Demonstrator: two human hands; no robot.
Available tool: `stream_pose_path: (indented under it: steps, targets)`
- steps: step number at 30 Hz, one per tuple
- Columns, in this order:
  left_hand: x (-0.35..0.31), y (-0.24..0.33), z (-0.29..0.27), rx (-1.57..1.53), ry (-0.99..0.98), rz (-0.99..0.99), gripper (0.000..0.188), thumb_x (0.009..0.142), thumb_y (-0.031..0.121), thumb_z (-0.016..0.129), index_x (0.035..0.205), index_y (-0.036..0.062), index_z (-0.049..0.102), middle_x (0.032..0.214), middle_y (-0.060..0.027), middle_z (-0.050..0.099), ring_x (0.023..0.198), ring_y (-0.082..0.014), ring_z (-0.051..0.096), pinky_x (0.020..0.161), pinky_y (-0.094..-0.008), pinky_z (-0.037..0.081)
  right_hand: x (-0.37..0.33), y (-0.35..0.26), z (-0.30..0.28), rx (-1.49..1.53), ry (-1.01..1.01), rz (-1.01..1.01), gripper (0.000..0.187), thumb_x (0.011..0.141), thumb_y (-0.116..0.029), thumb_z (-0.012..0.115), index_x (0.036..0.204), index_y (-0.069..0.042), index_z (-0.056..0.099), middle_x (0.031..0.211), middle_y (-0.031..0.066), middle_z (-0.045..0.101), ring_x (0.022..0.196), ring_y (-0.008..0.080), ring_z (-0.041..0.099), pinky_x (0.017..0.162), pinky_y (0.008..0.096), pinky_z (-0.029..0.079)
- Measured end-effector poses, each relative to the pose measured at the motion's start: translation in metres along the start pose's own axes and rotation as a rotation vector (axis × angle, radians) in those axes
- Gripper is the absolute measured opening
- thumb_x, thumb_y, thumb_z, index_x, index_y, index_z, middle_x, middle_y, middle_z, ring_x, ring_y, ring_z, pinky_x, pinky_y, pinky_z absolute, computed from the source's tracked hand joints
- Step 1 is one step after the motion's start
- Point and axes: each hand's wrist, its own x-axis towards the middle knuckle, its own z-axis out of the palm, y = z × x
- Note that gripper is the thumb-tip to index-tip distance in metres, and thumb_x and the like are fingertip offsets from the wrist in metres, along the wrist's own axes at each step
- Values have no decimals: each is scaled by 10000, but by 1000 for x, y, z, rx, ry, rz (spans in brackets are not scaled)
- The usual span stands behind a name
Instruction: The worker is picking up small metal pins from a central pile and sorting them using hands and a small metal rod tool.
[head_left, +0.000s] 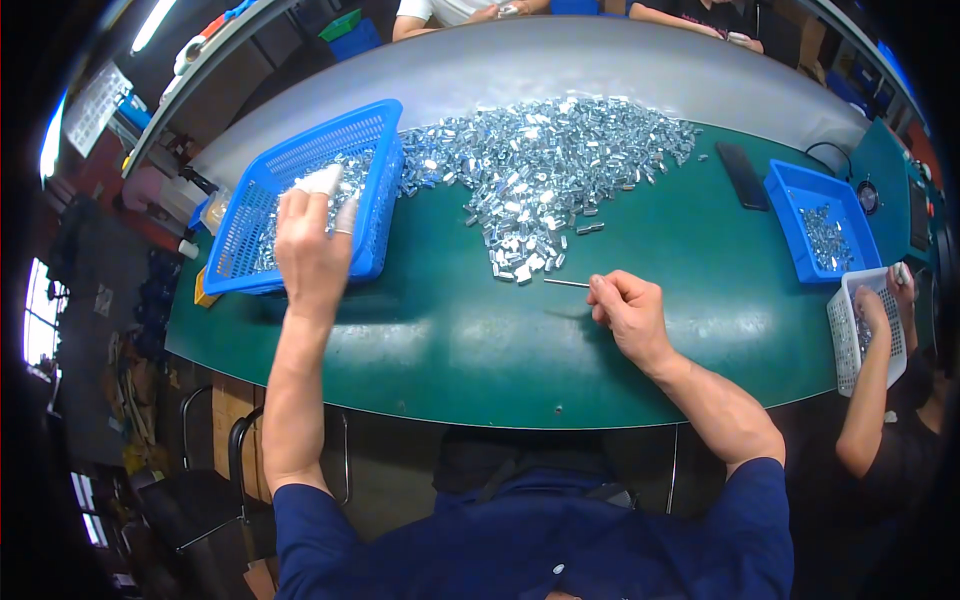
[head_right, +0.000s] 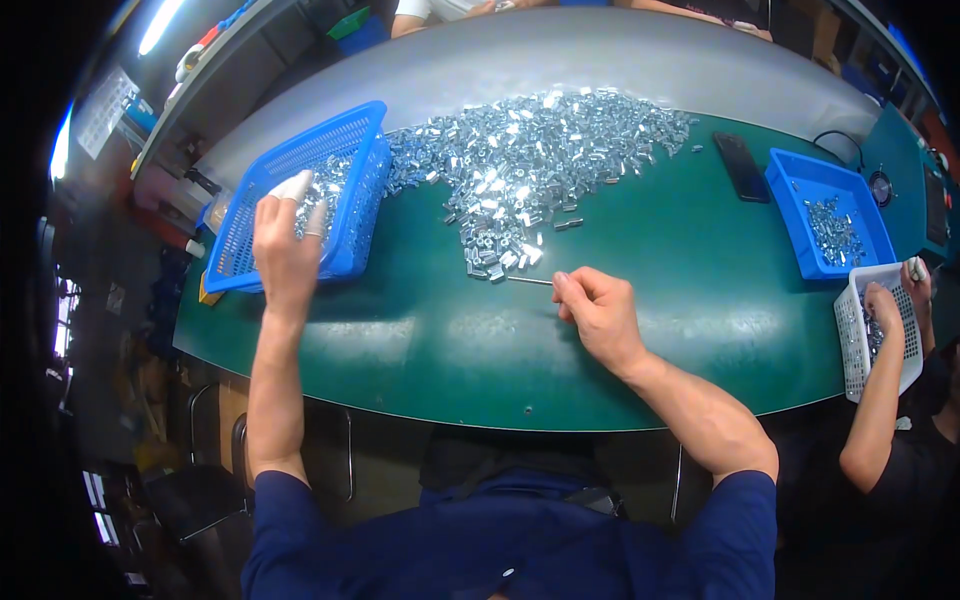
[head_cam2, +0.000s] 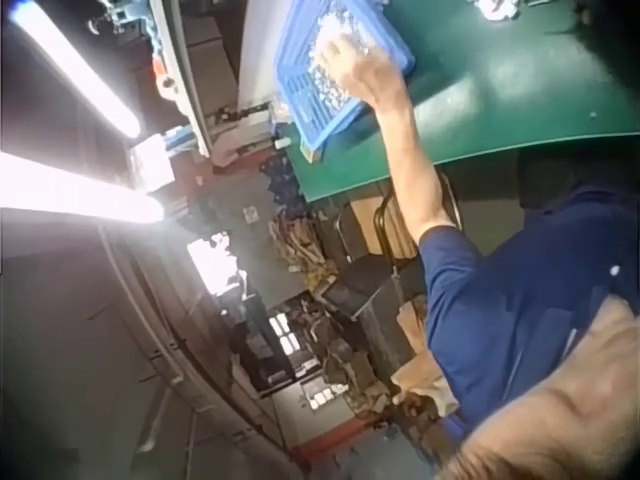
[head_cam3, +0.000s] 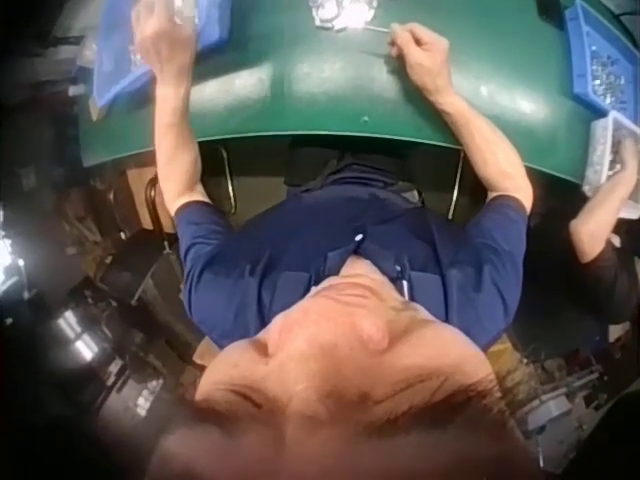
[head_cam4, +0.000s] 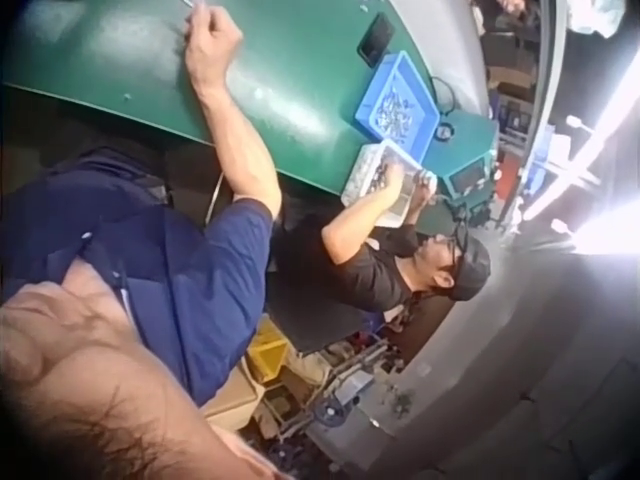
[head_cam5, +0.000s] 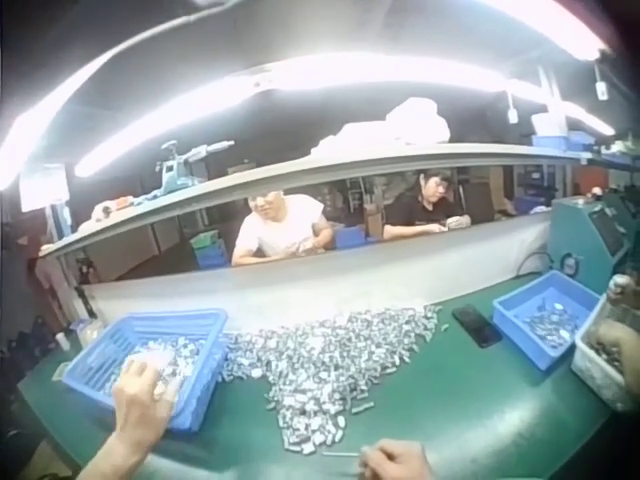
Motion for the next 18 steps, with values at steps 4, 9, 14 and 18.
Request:
stream_pose_path:
  steps: [4,9,14,18]
  targets:
    - [-38,49,48,-373,-307,132,336,865,82,764,1198,97,720,1125,-108,699,1071,-322,670,909,-415,560,-1,7,1,-6,-7,-4,339,1052,-269,656,821,-24,690,642,-6,621,582,53,529,536,234,394]
    - [-80,77,73,-440,-521,103,409,852,75,789,1250,111,704,1131,-107,682,1047,-324,660,867,-423,554,0,13,3,-43,-35,8,327,1039,-269,680,830,-18,706,651,-2,636,599,56,550,554,238,404]
    - [-78,77,60,-462,-535,38,340,841,68,792,1169,93,710,1049,-76,667,977,-305,659,820,-424,551,1,13,1,-57,-66,19,331,1042,-266,676,825,-18,707,651,-1,637,607,57,556,558,244,409]
    - [-79,63,71,-459,-513,59,284,843,60,787,1118,82,722,1013,-80,658,949,-307,661,802,-427,550,3,13,3,-68,-94,28,333,1040,-267,679,826,-15,712,650,0,635,608,58,551,561,251,412]
